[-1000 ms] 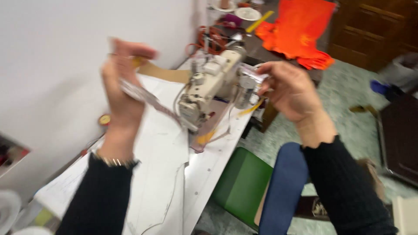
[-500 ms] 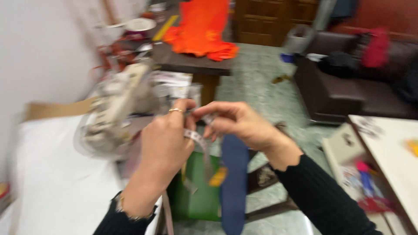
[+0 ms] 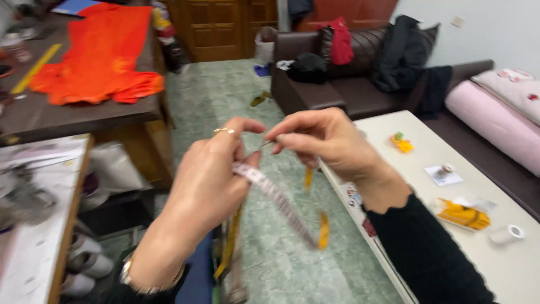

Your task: Inspecting and measuring the dimensions of an orange garment using a flexible tape measure on a work table.

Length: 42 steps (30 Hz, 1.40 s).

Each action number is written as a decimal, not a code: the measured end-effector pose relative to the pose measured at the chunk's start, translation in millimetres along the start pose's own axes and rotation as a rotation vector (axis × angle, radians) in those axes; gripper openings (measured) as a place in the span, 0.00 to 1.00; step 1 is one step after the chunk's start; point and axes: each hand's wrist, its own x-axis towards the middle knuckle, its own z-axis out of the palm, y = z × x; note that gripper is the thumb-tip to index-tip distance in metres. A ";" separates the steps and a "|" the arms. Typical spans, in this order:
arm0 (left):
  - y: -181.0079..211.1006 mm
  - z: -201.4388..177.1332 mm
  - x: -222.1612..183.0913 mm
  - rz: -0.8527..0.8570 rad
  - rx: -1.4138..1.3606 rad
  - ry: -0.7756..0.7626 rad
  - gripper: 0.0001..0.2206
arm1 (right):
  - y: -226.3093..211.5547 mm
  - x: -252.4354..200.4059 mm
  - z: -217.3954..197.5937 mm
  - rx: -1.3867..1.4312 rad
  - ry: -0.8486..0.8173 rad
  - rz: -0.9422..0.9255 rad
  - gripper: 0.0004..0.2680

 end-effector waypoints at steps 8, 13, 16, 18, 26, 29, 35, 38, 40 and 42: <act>18.0 136.4 108.2 0.090 -0.360 -0.277 0.13 | 60.7 -25.0 -157.1 0.049 0.055 0.012 0.10; -3.6 189.4 164.3 0.089 -0.463 -0.320 0.07 | 101.6 -1.9 -208.7 0.029 -0.013 0.000 0.12; -31.1 210.6 201.3 0.096 -0.428 -0.241 0.08 | 126.7 30.4 -230.6 -0.061 -0.053 0.025 0.12; -54.4 222.0 230.9 0.063 -0.454 -0.208 0.08 | 152.6 58.7 -249.1 -0.128 -0.061 0.059 0.13; -161.9 229.7 378.6 -0.026 -0.490 -0.155 0.13 | 237.1 241.4 -299.6 -0.030 -0.109 0.032 0.11; -200.6 220.3 434.4 -0.059 -0.430 -0.132 0.16 | 262.8 318.2 -319.7 -0.139 -0.036 -0.008 0.09; -265.3 222.7 514.5 -0.144 -0.264 0.033 0.13 | 345.5 443.9 -318.8 -0.036 -0.183 0.002 0.11; -303.8 214.7 549.0 -0.216 -0.167 0.076 0.12 | 374.4 510.0 -295.8 0.102 -0.371 0.112 0.13; -337.5 213.7 574.1 -0.279 -0.134 0.071 0.12 | 393.7 554.7 -288.7 0.132 -0.495 0.175 0.13; -379.0 214.1 600.2 -0.296 -0.164 0.038 0.14 | 421.8 603.2 -288.0 0.167 -0.480 0.265 0.09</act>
